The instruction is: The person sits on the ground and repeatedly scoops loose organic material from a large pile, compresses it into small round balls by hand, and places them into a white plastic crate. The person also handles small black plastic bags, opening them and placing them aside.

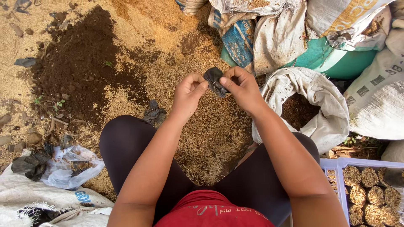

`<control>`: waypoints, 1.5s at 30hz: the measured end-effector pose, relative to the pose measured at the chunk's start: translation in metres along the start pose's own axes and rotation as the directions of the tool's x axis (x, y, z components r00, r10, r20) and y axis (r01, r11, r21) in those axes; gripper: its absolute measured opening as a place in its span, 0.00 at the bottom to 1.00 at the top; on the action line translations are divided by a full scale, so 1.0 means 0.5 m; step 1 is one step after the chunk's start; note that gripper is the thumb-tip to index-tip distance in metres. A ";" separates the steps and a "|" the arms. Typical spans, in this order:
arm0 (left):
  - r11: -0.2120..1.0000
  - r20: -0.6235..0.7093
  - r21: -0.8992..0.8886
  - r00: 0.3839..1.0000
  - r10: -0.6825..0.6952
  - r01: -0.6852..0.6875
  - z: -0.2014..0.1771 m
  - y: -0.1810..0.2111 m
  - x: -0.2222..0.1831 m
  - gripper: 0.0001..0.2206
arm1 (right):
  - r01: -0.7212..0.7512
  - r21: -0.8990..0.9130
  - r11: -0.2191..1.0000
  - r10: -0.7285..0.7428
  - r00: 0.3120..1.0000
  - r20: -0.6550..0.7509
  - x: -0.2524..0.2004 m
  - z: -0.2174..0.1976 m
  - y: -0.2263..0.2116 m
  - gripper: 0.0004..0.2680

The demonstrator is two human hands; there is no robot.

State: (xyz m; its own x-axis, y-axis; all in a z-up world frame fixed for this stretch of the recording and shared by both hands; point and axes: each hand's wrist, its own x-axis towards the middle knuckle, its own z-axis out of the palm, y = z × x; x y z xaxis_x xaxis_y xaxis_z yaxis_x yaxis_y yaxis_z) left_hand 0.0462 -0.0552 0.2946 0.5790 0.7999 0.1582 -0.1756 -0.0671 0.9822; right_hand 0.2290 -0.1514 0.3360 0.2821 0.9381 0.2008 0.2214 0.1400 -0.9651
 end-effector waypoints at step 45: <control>0.734 -0.148 0.668 0.944 0.296 -0.126 0.045 -0.053 0.011 0.04 | 0.161 -0.651 0.742 -0.277 0.957 -0.079 -0.029 -0.044 -0.048 0.11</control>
State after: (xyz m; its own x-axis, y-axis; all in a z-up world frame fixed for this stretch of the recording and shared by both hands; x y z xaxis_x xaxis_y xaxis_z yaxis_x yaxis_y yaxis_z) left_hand 0.0718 -0.0626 0.2718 0.3768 0.8231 0.4249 0.3301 -0.5479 0.7686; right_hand 0.2400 -0.1751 0.3598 0.2827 0.8343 0.4732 0.8172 0.0488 -0.5743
